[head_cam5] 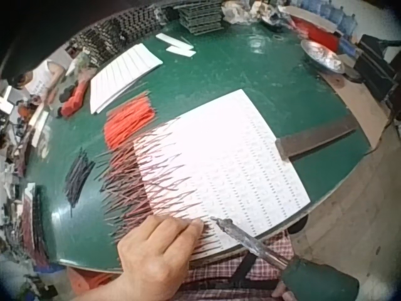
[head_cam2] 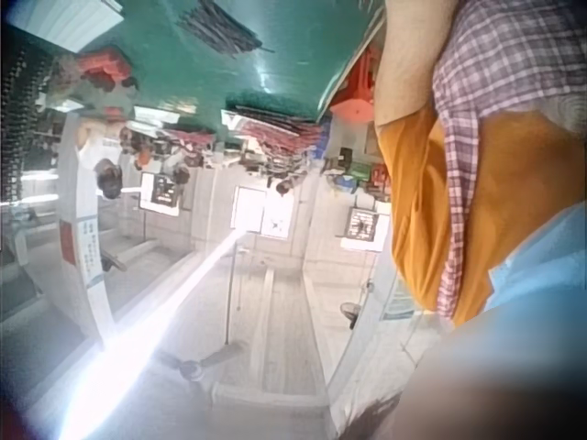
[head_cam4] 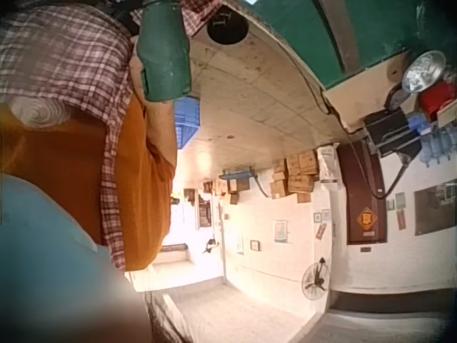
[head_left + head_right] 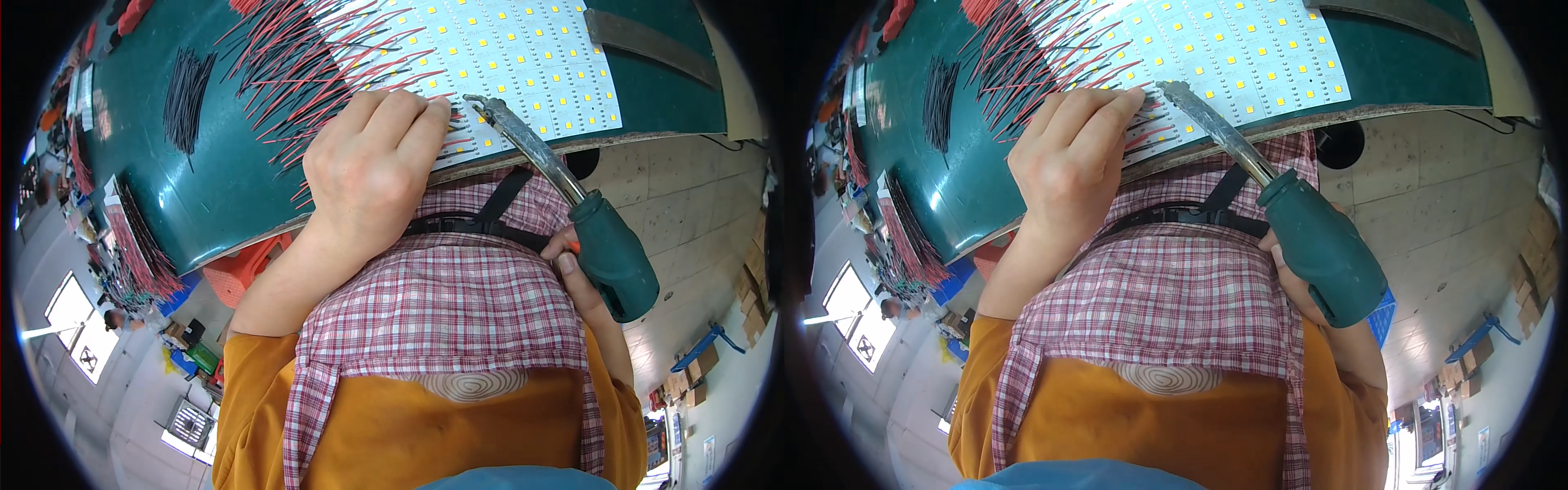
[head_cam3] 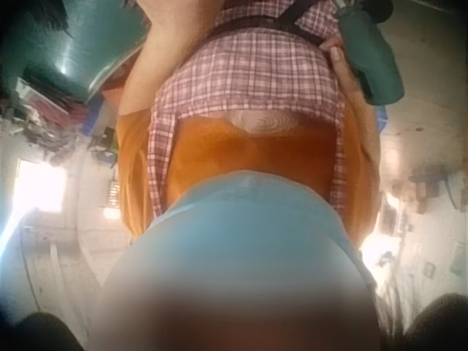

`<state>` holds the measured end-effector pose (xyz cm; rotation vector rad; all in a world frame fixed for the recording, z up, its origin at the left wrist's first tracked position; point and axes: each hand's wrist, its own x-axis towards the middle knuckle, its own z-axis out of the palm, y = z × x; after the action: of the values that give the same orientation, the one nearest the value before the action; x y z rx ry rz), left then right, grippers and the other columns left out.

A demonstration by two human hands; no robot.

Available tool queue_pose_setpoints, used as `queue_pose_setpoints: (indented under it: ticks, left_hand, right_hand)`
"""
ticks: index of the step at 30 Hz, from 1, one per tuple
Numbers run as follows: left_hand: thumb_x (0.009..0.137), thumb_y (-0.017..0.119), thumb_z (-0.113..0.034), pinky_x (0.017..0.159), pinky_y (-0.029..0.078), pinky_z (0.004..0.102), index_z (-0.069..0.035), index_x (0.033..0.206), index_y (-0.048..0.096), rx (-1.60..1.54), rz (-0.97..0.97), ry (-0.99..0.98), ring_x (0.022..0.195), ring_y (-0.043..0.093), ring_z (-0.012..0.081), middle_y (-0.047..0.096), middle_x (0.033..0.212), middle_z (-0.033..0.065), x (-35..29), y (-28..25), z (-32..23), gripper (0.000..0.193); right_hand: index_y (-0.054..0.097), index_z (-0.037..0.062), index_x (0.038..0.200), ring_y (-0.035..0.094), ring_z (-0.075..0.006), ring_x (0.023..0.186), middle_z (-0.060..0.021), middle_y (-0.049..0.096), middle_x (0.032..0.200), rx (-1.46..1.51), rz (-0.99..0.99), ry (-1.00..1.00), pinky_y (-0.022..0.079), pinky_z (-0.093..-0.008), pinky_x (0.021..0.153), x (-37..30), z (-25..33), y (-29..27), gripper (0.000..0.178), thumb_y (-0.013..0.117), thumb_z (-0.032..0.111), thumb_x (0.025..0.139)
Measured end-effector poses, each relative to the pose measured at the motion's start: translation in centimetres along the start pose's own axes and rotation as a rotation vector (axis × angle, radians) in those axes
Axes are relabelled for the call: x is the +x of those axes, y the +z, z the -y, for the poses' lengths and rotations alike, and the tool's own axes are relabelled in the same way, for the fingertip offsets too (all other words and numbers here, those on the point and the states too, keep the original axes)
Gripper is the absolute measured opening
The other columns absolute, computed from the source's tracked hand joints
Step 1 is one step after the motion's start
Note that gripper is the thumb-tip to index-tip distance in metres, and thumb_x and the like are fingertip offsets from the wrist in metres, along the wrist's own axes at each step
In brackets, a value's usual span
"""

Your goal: Soldering red and black wires onto an LED light panel at a workbench.

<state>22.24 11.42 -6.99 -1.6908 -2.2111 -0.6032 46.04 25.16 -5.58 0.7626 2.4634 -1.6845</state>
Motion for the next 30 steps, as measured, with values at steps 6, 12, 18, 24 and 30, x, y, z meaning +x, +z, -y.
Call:
queue_pose_setpoints:
  ticks: [6, 12, 18, 24, 30]
  left_hand:
    - [0.065, 0.065, -0.01, 0.053, 0.046, 0.026, -0.007, 0.086, 0.066, 0.028, 0.007, 0.023, 0.07, 0.058, 0.0148, 0.057, 0.076, 0.0001, 0.1, 0.2, 0.1, 0.02]
    - [0.067, 0.065, -0.01, 0.053, 0.046, 0.0259, -0.007, 0.084, 0.065, 0.038, 0.014, 0.024, 0.071, 0.059, 0.0143, 0.056, 0.075, -0.0003, 0.0, 0.1, -0.1, 0.018]
    - [0.065, 0.064, -0.009, 0.055, 0.047, 0.0279, -0.007, 0.085, 0.065, -0.009, 0.04, -0.004, 0.071, 0.058, 0.0166, 0.056, 0.077, 0.0019, 0.1, 0.0, -0.2, 0.02]
    - [0.065, 0.064, -0.001, 0.058, 0.047, 0.0299, -0.006, 0.087, 0.067, -0.12, 0.016, -0.1, 0.07, 0.058, 0.0198, 0.059, 0.078, 0.0035, 0.9, -0.7, 0.3, 0.023]
    - [0.065, 0.068, 0.004, 0.059, 0.048, 0.0296, -0.008, 0.088, 0.069, -0.05, 0.036, -0.1, 0.069, 0.059, 0.0193, 0.062, 0.076, 0.0026, 0.9, -0.2, 0.2, 0.026]
  right_hand:
    - [0.063, 0.0045, 0.09, 0.063, -0.0174, 0.077, -0.0051, 0.067, 0.082, 0.435, -0.045, 0.108, 0.048, -0.0264, 0.075, -0.8, -2.0, 0.8, 0.012, 0.061, 0.0, 0.079]
    - [0.059, 0.0019, 0.101, 0.061, -0.0155, 0.078, -0.0055, 0.065, 0.083, 0.322, -0.037, 0.056, 0.048, -0.0287, 0.075, -0.4, 0.0, 0.1, 0.018, 0.059, 0.001, 0.083]
    - [0.06, 0.0016, 0.099, 0.061, -0.0156, 0.079, -0.0063, 0.064, 0.083, 0.286, -0.039, 0.117, 0.049, -0.0299, 0.073, -0.2, 0.5, 0.2, 0.015, 0.058, 0.0, 0.085]
    - [0.062, 0.0019, 0.097, 0.063, -0.0176, 0.079, -0.0073, 0.066, 0.084, 0.288, -0.044, 0.127, 0.051, -0.0307, 0.073, 0.2, 1.1, 0.3, 0.013, 0.059, -0.001, 0.084]
    - [0.064, 0.0028, 0.089, 0.064, -0.0197, 0.076, -0.0079, 0.067, 0.079, 0.116, -0.033, 0.075, 0.051, -0.0309, 0.071, 1.0, 1.7, 0.2, 0.009, 0.059, -0.001, 0.083]
